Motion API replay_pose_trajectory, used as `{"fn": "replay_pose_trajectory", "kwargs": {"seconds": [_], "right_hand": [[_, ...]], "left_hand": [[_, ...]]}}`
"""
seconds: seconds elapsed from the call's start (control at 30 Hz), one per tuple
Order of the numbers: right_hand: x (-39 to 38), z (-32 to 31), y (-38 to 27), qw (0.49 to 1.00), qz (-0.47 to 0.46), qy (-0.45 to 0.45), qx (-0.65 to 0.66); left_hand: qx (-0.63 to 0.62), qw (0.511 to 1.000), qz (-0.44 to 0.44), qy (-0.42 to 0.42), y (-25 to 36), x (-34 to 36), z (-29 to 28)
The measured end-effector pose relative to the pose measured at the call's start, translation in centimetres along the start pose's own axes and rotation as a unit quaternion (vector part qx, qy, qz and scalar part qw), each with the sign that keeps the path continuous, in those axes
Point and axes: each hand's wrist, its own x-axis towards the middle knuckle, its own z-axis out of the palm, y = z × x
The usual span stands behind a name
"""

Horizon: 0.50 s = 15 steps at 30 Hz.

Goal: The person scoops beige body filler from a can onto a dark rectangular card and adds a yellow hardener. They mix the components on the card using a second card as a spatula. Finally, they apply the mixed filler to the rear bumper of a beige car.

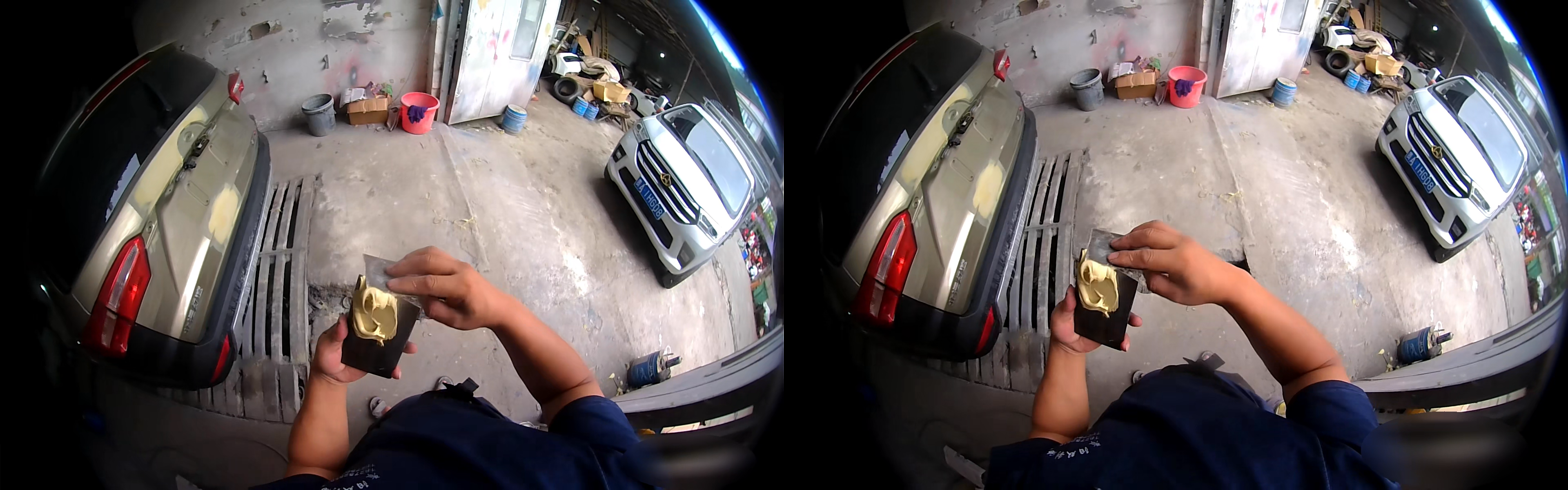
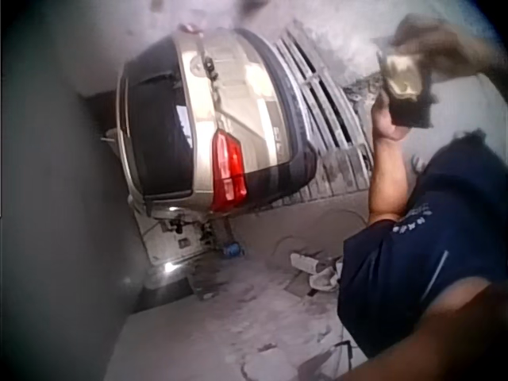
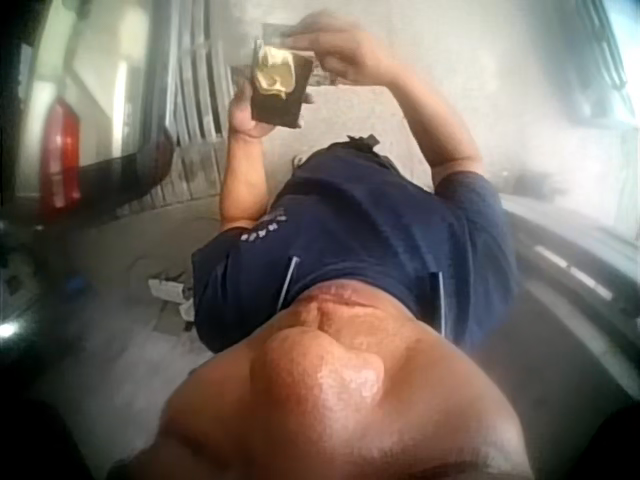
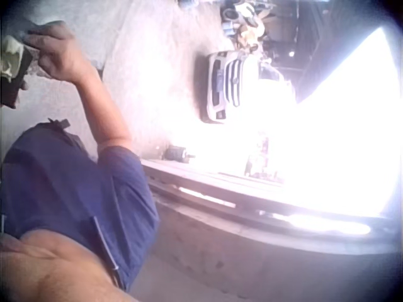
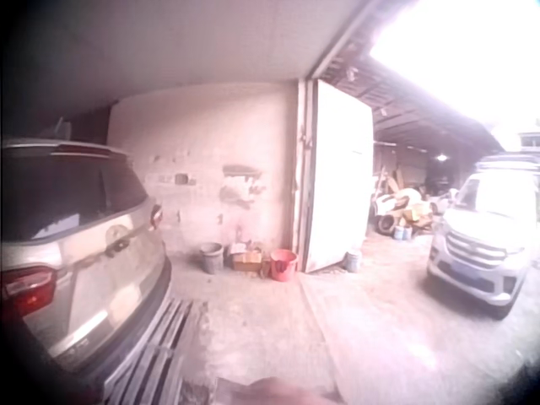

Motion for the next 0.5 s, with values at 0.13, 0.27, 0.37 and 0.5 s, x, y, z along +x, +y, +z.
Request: {"fn": "replay_pose_trajectory", "kwargs": {"seconds": [0.13,0.27,0.37,0.5], "right_hand": [[-2.8,-0.7,1.8,0.985,0.123,0.064,0.106],[-6.6,1.1,0.4,0.816,0.321,0.151,0.457],[-6.4,4.9,0.8,0.789,0.395,0.100,0.460],[-3.5,4.9,1.2,0.713,0.379,0.152,0.569]], "left_hand": [[0.079,0.992,0.060,0.083,0.0,0.6,1.1],[0.219,0.946,0.178,0.160,0.3,1.8,2.2],[0.308,0.903,0.247,0.167,-1.0,2.9,1.5],[0.589,0.734,0.278,0.191,-1.8,2.4,-0.4]]}}
